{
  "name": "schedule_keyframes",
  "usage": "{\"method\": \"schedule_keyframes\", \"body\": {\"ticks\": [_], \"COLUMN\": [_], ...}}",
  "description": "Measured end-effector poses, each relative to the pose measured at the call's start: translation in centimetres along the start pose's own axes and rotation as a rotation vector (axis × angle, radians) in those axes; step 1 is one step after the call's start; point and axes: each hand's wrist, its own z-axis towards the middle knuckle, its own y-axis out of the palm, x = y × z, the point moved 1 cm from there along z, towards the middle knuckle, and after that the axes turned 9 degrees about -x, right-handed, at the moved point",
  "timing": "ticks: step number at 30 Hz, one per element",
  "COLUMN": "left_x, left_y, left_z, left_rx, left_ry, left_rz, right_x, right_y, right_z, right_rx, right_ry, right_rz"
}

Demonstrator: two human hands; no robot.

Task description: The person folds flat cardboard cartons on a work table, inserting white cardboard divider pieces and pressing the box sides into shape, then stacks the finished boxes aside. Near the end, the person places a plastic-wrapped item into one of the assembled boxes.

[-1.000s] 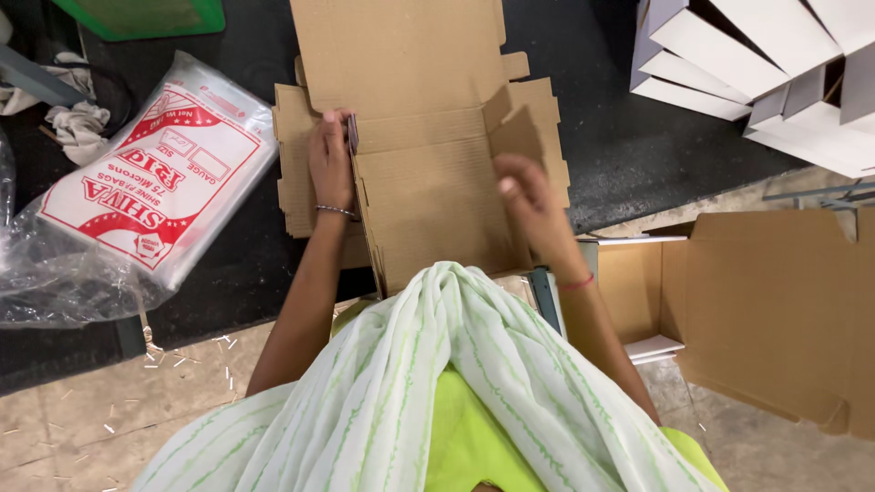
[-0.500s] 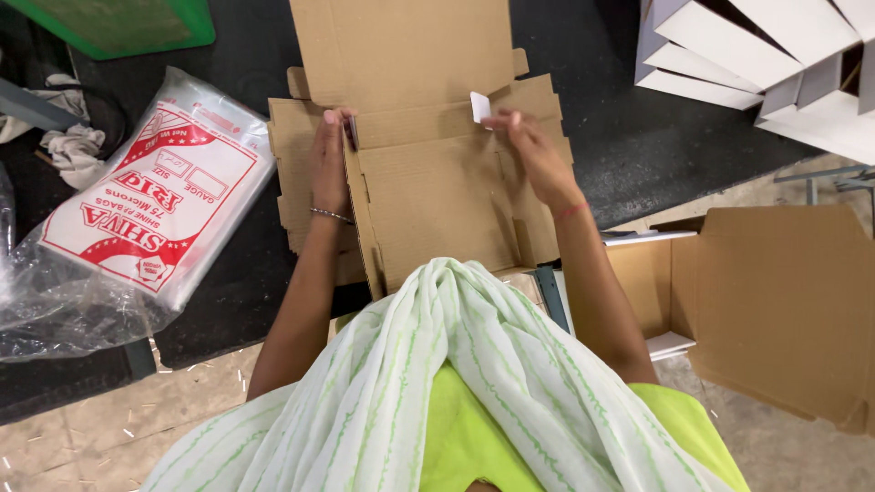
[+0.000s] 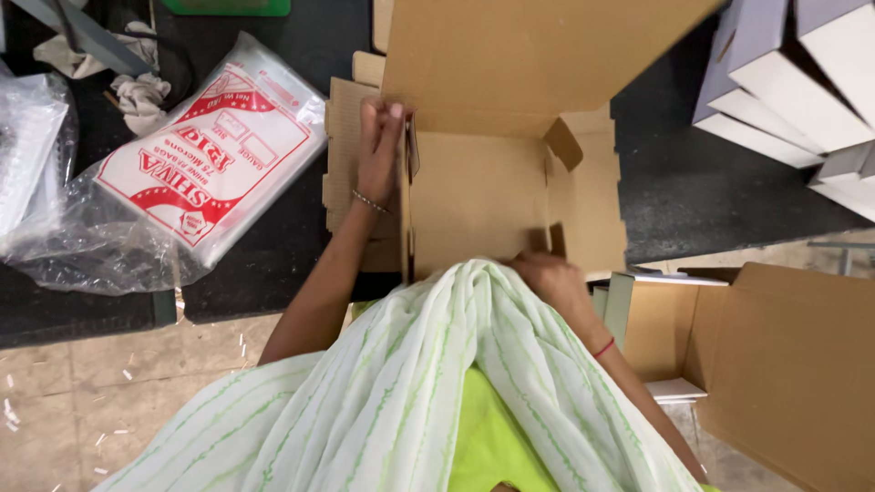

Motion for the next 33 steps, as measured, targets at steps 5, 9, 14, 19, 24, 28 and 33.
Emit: {"method": "schedule_keyframes", "body": {"ticks": [5,9,14,19,24,28,33], "left_x": [-0.1,-0.9,-0.8,-0.6,-0.8,-1.0,-1.1], "left_y": [-1.2,-2.0,-2.0,0.5,2.8,3.6,5.1], "left_z": [1.4,1.9,1.3,1.4,1.7,1.8,1.0], "left_rx": [-0.143,-0.184,-0.174,0.017,0.205,0.292,0.377], "left_ry": [0.071,-0.105,-0.081,-0.001,0.065,0.060,0.086], "left_rz": [0.225,0.264,0.171,0.182,0.517,0.646,0.709], "right_x": [1.2,-0.4,-1.8,-0.4,-0.7,-2.0,-4.1], "right_y": [-0.4,-0.1,1.1,3.3,3.7,3.1,5.8], "right_z": [2.4,4.8,6.8,6.6,4.0,2.5,6.9], "right_rx": [0.111,0.005,-0.102,-0.025,0.405,0.452,0.342], "right_ry": [-0.015,-0.233,-0.387,-0.270,-0.160,-0.148,-0.042], "right_rz": [-0.213,-0.107,-0.030,-0.275,-0.223,-0.034,0.025]}}
